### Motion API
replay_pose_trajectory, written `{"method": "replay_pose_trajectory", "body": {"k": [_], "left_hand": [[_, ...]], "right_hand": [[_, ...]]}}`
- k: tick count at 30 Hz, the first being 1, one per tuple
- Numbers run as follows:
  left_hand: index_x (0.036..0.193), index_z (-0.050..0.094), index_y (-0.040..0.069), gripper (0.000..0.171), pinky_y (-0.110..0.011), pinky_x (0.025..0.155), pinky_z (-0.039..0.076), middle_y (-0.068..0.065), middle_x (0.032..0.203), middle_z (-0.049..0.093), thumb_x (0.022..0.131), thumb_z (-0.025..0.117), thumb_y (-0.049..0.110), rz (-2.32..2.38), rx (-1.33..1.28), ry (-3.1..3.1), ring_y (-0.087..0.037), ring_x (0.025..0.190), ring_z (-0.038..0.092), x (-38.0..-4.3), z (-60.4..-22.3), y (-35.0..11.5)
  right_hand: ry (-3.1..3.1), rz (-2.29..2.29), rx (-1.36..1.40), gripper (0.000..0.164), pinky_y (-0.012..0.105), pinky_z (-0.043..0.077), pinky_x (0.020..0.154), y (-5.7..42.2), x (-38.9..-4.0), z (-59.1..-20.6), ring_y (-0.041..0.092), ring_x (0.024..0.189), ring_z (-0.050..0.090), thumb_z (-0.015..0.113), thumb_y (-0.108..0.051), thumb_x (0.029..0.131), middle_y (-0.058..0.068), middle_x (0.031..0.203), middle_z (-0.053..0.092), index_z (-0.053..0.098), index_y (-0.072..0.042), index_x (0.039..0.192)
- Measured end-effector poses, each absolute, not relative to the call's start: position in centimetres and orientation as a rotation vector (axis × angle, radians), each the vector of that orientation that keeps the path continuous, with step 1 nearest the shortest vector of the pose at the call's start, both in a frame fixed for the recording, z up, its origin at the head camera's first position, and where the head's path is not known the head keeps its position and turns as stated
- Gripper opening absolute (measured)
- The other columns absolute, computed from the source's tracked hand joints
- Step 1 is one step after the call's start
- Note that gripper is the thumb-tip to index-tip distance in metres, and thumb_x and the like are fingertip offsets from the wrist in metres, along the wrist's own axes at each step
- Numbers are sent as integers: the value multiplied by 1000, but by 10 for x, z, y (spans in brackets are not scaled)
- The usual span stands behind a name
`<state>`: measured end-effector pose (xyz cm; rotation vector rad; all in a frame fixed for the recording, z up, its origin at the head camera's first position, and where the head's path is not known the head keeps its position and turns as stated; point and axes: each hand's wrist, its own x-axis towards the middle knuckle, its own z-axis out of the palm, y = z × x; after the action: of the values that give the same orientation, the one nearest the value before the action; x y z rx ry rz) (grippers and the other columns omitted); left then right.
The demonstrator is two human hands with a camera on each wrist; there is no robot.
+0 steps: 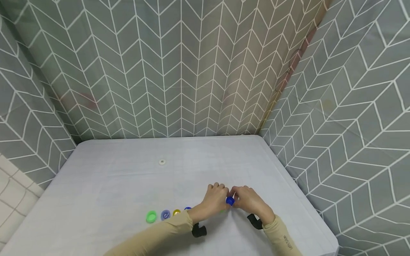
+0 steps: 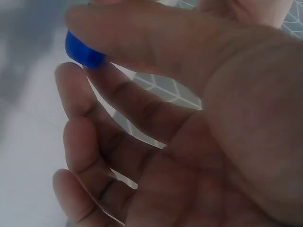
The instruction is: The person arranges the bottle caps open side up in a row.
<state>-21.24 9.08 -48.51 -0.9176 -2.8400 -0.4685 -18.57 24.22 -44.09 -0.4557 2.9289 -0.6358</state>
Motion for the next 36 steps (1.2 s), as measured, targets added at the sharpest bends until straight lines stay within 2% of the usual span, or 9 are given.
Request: {"method": "replay_pose_trajectory", "body": {"k": [4, 10, 18, 27, 32, 36], "left_hand": [[76, 62, 18, 28, -33, 70, 35, 6, 75, 53, 70, 82, 36, -426, -926, -2838, -13, 73, 46, -210, -492, 93], [74, 61, 18, 27, -32, 68, 34, 6, 74, 53, 71, 82, 35, -449, -939, -2858, -13, 72, 45, -210, -496, 94], [81, 60, 17, 29, -31, 68, 34, 6, 76, 52, 72, 81, 34, -483, -962, -2903, -13, 72, 46, -211, -494, 91], [86, 59, 15, 32, -27, 67, 34, 5, 79, 51, 71, 83, 31, -574, -998, -2955, -13, 74, 45, -208, -491, 90], [87, 60, 14, 34, -28, 67, 37, 4, 80, 52, 71, 83, 33, -581, -1007, -2966, -13, 75, 46, -208, -490, 89], [96, 62, 12, 37, -31, 73, 42, 3, 87, 57, 73, 82, 33, -627, -1037, -2978, -14, 81, 51, -208, -485, 85]], "right_hand": [[2908, -622, -467, 22, 32, 37, 65, 243, -185, -449, 15, 70, 47, 74, -1, 73, -2, 73, 59, 67, -7, 92], [2918, -596, -475, 21, 32, 38, 63, 243, -186, -454, 14, 67, 47, 73, 0, 72, -3, 71, 59, 67, -7, 91], [2900, -617, -483, 24, 31, 36, 61, 244, -187, -457, 15, 65, 45, 72, 2, 70, -4, 67, 54, 66, -6, 91], [2865, -630, -464, 29, 29, 34, 58, 243, -188, -460, 13, 62, 45, 79, -6, 67, -6, 65, 51, 65, -9, 92], [2823, -653, -456, 33, 28, 36, 59, 243, -186, -457, 13, 63, 47, 80, -8, 69, -4, 70, 55, 66, -7, 98], [2845, -629, -476, 39, 32, 42, 65, 243, -185, -451, 15, 72, 53, 83, -13, 68, 1, 81, 64, 67, -6, 103]]}}
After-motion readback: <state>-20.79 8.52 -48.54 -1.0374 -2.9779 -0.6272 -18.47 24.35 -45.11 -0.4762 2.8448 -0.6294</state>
